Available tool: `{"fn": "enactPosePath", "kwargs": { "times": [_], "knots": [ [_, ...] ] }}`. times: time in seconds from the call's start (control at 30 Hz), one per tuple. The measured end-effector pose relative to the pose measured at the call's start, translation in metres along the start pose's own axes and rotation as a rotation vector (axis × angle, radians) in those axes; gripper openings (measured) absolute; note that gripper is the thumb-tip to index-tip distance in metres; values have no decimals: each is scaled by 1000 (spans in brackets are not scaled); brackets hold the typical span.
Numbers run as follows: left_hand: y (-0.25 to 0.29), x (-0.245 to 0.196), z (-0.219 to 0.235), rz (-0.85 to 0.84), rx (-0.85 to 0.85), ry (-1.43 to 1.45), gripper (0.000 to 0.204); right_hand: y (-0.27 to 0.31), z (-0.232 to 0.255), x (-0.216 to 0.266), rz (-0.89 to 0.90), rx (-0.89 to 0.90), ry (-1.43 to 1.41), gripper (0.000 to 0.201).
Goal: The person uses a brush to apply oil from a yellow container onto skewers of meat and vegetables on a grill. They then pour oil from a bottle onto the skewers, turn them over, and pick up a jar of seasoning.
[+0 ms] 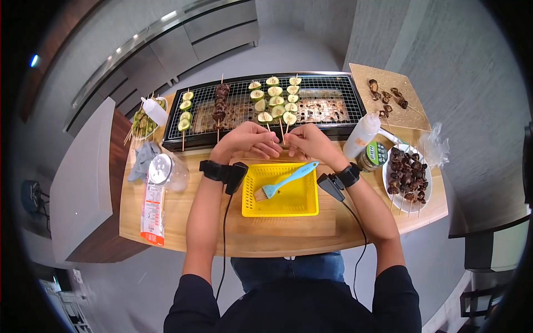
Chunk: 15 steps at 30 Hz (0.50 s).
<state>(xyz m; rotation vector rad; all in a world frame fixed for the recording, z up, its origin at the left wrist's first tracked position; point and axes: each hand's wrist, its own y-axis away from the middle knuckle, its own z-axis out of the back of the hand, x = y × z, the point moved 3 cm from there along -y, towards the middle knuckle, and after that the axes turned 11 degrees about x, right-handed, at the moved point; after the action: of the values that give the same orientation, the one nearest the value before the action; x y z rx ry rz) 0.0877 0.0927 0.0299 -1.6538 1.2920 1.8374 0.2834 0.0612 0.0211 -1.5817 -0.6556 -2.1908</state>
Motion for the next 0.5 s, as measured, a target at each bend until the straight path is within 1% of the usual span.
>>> {"fn": "enactPosePath", "kwargs": {
  "times": [0.07, 0.1, 0.17, 0.33, 0.37, 0.4, 0.47, 0.5],
  "knots": [
    [0, 1, 2, -4, 4, 18, 33, 0, 0, 0, -50, 10, -119, 26],
    [-1, 2, 3, -10, 8, 37, 33, -1, -1, -3, -49, 9, -119, 26],
    [-2, 1, 2, -20, 5, 27, 33, -6, -3, -12, 27, 26, -228, 26],
    [-2, 0, 0, -25, -9, -47, 33, -18, -5, -30, 49, 96, -356, 27],
    [-3, 1, 0, -31, -35, -44, 32, -18, -6, -29, 37, 118, -383, 28],
    [-4, 1, 1, -38, -61, -41, 32, -17, -7, -28, 46, 103, -394, 28],
    [-4, 0, -2, -33, -45, -44, 33, -15, -11, -24, 60, 113, -413, 28],
    [-4, -1, -3, -34, -73, -50, 33, -12, -13, -19, 41, 118, -449, 28]
  ]
}}
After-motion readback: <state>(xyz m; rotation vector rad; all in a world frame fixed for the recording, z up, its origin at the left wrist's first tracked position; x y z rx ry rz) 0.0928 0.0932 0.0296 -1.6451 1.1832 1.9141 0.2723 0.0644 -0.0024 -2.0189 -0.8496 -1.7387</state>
